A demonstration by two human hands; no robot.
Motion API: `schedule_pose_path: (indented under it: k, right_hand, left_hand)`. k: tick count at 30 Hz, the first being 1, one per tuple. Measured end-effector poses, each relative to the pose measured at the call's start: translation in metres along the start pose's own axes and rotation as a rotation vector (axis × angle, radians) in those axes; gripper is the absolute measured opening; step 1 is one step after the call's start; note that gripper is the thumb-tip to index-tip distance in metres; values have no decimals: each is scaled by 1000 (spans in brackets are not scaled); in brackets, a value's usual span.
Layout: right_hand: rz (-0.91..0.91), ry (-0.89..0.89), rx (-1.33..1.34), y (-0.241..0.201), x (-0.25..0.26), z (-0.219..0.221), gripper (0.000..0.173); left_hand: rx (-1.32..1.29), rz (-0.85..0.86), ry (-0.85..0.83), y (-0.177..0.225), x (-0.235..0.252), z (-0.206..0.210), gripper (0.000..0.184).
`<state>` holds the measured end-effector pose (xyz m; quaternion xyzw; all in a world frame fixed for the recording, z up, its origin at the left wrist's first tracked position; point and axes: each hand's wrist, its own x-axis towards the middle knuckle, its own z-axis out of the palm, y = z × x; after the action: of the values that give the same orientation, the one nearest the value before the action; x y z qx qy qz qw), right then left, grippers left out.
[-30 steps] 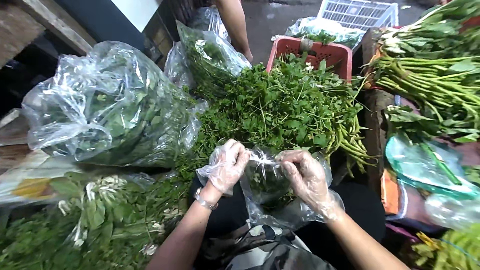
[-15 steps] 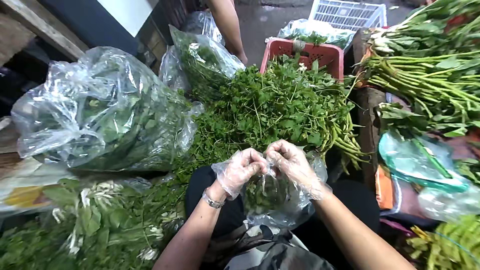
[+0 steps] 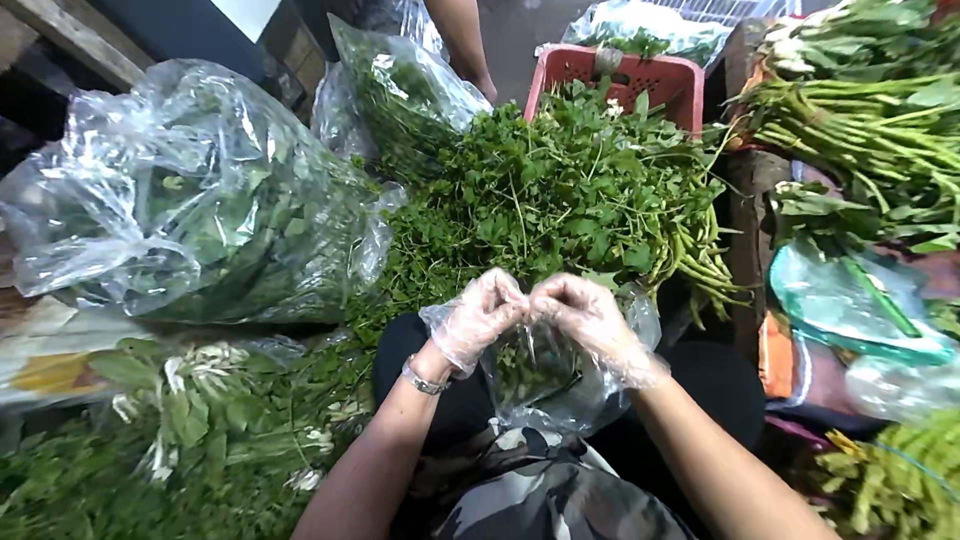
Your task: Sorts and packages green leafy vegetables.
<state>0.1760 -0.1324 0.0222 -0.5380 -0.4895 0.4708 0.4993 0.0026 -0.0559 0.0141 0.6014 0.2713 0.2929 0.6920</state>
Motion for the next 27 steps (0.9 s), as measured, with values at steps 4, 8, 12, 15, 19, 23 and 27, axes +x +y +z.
schedule_pose_path:
  k: [4, 8, 12, 15, 19, 23, 27]
  right_hand:
    - [28, -5, -118, -6, 15, 4, 10]
    - [239, -74, -191, -15, 28, 9, 11]
    - [369, -133, -204, -20, 37, 12, 9]
    - [367, -151, -181, -19, 41, 12, 8]
    - [353, -153, -138, -23, 37, 10, 8]
    - [149, -288, -293, -24, 23, 6, 56]
    - [-203, -241, -435, -2, 14, 5, 39]
  left_hand:
    - [131, 142, -2, -6, 4, -9, 19]
    - [625, 329, 83, -6, 1, -15, 9]
    - [1033, 455, 139, -1, -5, -13, 16]
    - [1168, 501, 250, -2, -10, -6, 23]
    - [1283, 566, 277, -1, -12, -9, 20]
    - [1218, 58, -11, 41, -9, -9, 22]
    - [336, -395, -144, 54, -2, -16, 16]
